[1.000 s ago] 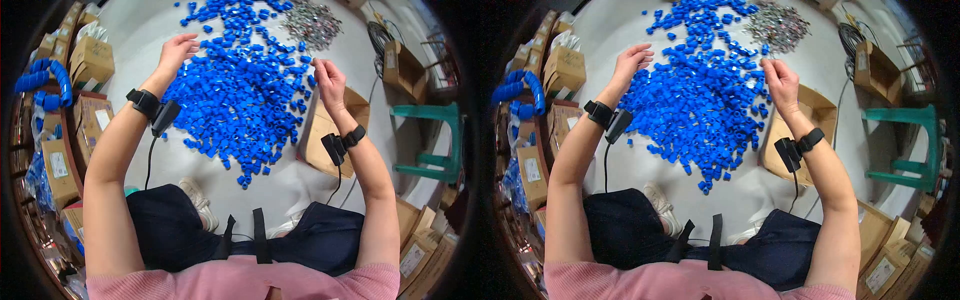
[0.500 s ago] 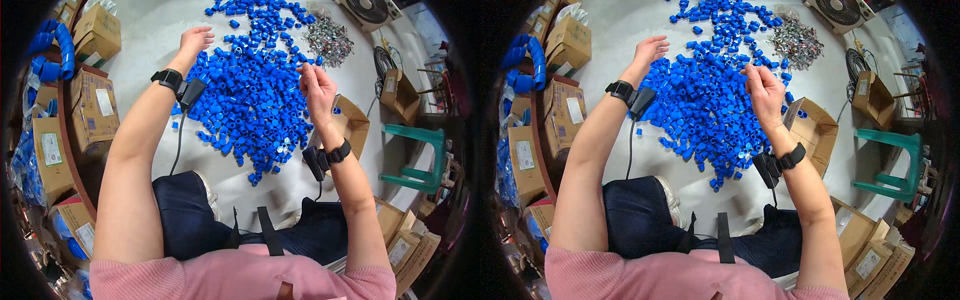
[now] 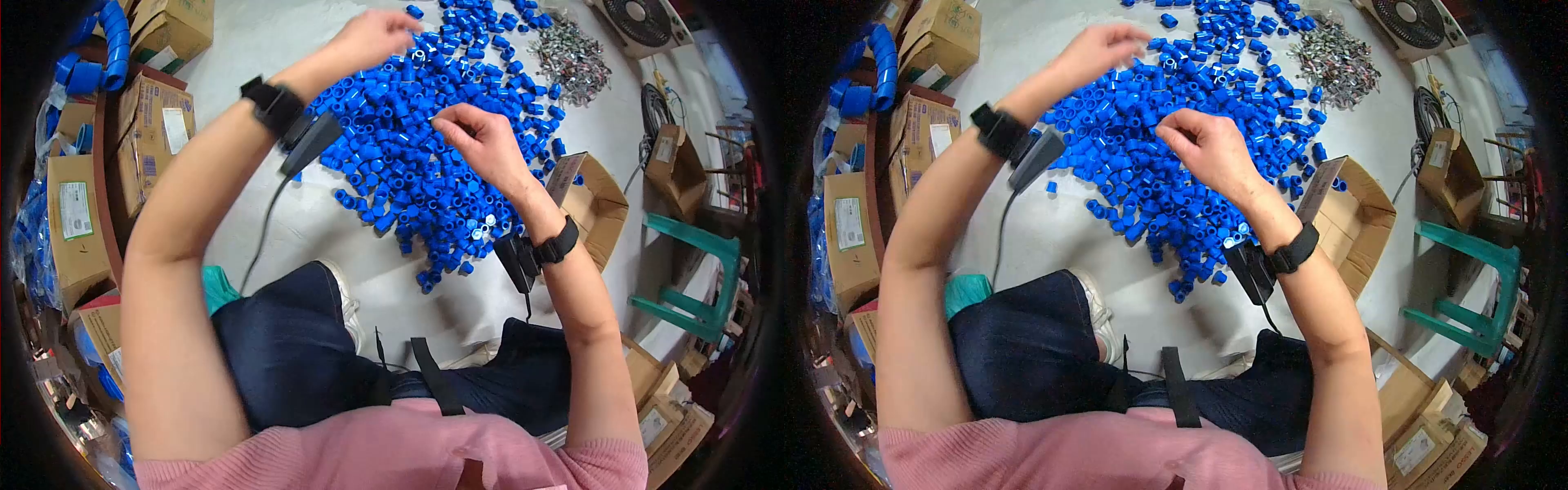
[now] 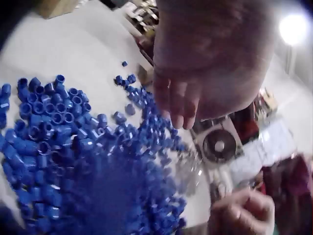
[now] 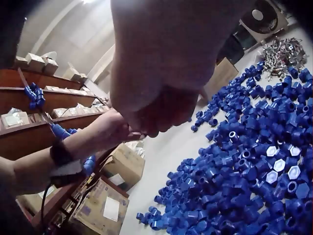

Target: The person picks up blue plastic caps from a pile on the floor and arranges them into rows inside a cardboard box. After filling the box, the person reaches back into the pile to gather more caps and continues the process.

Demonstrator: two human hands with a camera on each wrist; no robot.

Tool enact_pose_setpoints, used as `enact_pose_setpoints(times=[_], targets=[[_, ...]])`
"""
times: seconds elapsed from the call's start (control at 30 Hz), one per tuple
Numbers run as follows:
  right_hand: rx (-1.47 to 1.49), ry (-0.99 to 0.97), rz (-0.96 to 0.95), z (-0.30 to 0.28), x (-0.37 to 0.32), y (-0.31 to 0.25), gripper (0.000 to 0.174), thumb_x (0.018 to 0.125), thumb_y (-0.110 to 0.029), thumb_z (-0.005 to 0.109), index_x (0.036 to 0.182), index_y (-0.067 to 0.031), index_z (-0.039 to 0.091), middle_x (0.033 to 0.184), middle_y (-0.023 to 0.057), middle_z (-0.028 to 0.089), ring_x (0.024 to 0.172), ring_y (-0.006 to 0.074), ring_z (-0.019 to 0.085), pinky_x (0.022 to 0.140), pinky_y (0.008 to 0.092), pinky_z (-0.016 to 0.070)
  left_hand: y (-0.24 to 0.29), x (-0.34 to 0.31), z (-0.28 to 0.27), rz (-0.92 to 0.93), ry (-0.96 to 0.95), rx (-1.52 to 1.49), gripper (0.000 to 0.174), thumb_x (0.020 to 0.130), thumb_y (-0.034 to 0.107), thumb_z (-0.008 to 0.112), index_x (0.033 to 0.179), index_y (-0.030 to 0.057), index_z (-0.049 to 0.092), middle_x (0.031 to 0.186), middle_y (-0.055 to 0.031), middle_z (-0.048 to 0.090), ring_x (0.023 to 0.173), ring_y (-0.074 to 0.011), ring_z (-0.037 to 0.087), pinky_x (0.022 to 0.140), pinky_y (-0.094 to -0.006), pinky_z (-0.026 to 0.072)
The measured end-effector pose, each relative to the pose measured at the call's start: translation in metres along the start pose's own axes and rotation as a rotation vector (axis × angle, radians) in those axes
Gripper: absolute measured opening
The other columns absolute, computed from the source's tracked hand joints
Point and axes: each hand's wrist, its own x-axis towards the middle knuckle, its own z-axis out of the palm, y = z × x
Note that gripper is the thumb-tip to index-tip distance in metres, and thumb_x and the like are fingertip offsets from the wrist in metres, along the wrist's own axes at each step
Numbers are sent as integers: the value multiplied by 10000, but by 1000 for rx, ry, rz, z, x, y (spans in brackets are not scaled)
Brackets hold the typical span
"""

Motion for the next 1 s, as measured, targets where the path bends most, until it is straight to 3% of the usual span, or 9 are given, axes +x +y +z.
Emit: enact_pose_setpoints(times=[0.1,0.17,0.2,0.3,0.47,0.57,0.77,0.9,1.0], targets=[[-86,-63,8,10,-4,7,152,783,-197,584,825,-54,614,653,90,589,552,180,548,535,288,433,-18,-66,21,1,-119,-8,246,816,128,512,1031,19,561,866,-67,615,779,-120,564,715,-258,455],[-166,-110,-1,19,-9,22,146,774,-196,583,818,-60,615,678,103,598,585,219,575,545,309,441,-26,-108,29,-184,-168,-51,231,812,119,533,1018,21,568,882,-57,614,792,-108,560,712,-251,453],[-197,-145,35,23,-13,27,139,769,-190,583,812,-62,614,695,109,602,611,233,585,557,315,450,-48,-123,40,-231,-90,-123,221,773,146,536,960,50,605,795,-90,632,722,-157,595,659,-274,464],[-341,-216,-2,38,-21,39,128,760,-183,579,808,-71,619,760,110,612,699,265,594,622,347,470,-73,-155,68,-446,59,-175,198,796,96,546,972,20,596,829,-37,620,731,-94,552,676,-241,451],[-379,-313,53,60,-26,51,132,758,-178,579,819,-72,625,796,107,609,733,276,588,647,361,471,-75,-187,121,-375,10,-34,233,713,163,625,929,77,609,820,-62,585,665,-164,558,614,-282,455],[-418,-304,32,64,-23,59,123,751,-173,583,807,-71,623,791,102,607,730,269,588,639,357,472,-65,-194,144,-308,11,206,283,704,234,635,952,112,571,857,-61,571,760,-245,576,611,-354,471],[-391,-296,-69,66,-23,70,91,725,-158,596,773,-83,619,768,80,600,719,256,586,616,344,475,-66,-194,162,-242,70,282,335,698,254,638,993,149,522,854,-55,540,786,-265,563,616,-380,466],[-426,-524,-378,83,-45,81,162,678,-100,606,839,-81,606,1028,56,567,777,248,584,659,329,487,-67,-198,159,-254,62,260,309,703,233,628,982,148,526,846,-55,541,791,-264,561,622,-378,466],[-584,-585,-388,82,-58,84,111,683,-150,613,706,-47,578,1112,44,536,723,230,594,613,340,489,-67,-201,160,-219,77,294,295,706,228,624,974,148,529,852,-52,543,791,-264,560,619,-377,465]])
